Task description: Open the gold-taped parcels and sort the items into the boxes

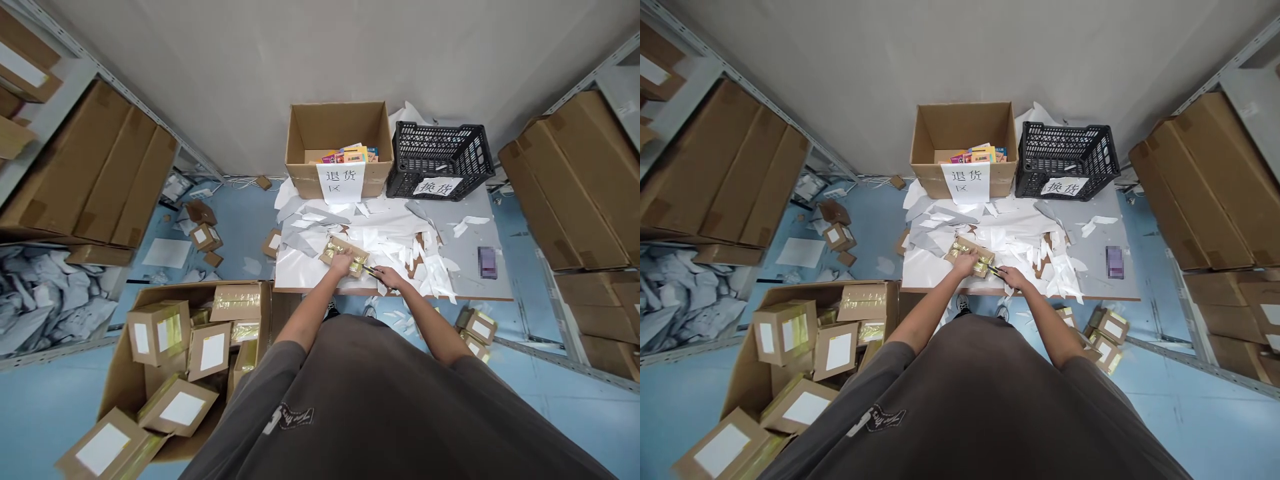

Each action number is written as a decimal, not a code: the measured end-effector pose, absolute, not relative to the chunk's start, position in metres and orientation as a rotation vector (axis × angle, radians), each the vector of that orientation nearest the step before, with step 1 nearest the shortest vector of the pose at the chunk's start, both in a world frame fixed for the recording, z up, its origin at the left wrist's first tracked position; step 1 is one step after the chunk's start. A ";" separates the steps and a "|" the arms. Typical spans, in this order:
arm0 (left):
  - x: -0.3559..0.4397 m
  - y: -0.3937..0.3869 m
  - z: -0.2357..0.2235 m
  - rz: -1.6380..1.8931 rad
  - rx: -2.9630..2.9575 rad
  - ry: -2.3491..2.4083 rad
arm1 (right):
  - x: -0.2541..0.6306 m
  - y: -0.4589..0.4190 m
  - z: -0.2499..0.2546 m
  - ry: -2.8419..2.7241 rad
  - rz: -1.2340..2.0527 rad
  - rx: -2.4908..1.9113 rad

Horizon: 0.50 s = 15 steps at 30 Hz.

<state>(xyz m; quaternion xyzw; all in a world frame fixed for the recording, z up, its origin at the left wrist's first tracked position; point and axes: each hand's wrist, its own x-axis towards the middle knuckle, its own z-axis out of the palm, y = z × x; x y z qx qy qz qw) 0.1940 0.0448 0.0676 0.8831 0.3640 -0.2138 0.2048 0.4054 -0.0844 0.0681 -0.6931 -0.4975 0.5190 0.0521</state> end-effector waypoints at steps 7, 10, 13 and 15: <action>0.191 0.045 0.070 -0.525 2.473 0.982 | 0.401 -0.086 0.065 -1.572 1.551 -2.102; 0.188 0.042 0.068 -0.490 2.447 0.996 | 0.388 -0.091 0.059 -1.675 1.462 -1.987; 0.183 0.035 0.064 -0.455 2.426 1.051 | 0.384 -0.109 0.051 -1.674 1.361 -2.035; 0.179 0.029 0.061 -0.437 2.393 1.094 | 0.388 -0.123 0.046 -1.612 1.304 -2.124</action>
